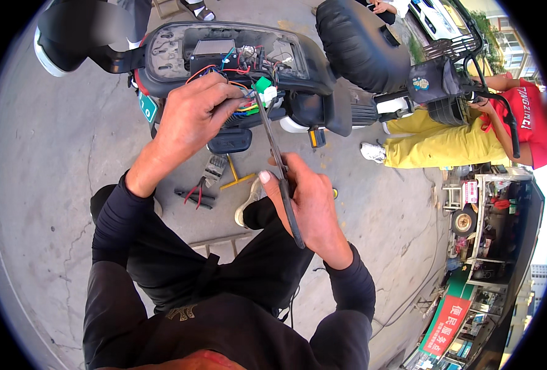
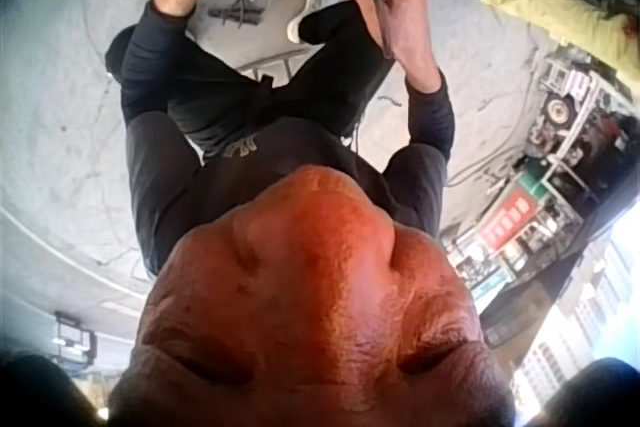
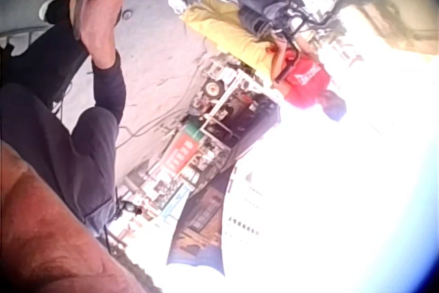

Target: The person sits on a low stool and repairs the wiring of an electric scooter. They use shears to cut wires and connectors, then strip and twist the wire ends by hand. The person handles a silver control box and various colored wires throughout the process.

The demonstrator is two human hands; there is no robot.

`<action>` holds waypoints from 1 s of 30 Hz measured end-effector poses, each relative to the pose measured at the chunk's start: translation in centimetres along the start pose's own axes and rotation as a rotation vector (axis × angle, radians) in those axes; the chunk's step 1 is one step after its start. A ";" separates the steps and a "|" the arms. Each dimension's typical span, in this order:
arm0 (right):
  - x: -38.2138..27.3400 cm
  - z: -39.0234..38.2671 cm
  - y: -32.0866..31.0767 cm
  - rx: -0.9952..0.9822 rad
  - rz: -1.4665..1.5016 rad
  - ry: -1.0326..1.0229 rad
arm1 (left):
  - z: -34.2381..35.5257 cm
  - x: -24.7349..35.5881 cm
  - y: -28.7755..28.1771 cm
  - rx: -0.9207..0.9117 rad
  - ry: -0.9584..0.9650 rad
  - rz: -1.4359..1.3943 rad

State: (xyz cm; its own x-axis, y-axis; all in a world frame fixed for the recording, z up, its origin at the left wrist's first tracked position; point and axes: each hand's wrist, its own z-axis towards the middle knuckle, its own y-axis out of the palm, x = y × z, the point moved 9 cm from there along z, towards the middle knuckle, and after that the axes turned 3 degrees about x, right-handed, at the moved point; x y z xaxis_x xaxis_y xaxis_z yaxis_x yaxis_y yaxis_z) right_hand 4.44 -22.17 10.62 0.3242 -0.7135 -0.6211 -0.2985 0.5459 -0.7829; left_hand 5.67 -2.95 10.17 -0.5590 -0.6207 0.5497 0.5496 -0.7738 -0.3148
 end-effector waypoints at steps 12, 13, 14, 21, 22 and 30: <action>-0.1 -1.2 0.2 -0.057 -0.033 -0.065 | 0.1 0.1 -0.2 -0.039 -0.003 0.003; 0.2 -1.3 0.3 -0.066 -0.038 -0.050 | 0.1 0.1 -0.2 -0.041 -0.004 0.004; 0.2 -1.3 0.3 -0.064 -0.034 -0.042 | 0.1 0.1 -0.2 -0.039 0.000 0.002; -0.7 -0.9 -0.6 -0.021 -0.077 -0.029 | 0.1 0.3 -0.1 -0.029 0.027 -0.001; -0.9 -0.8 -0.7 -0.015 -0.102 -0.037 | 0.0 0.2 -0.1 -0.028 0.036 -0.001; -1.8 -0.1 -0.8 0.003 -0.227 -0.047 | -0.2 -0.4 -0.4 -0.038 0.031 0.018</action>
State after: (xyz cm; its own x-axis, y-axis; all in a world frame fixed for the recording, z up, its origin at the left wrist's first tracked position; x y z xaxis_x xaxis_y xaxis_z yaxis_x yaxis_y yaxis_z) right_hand 3.97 -21.35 12.38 0.4247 -0.7969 -0.4296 -0.2104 0.3746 -0.9030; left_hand 5.53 -2.44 9.89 -0.5685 -0.6374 0.5202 0.5357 -0.7667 -0.3540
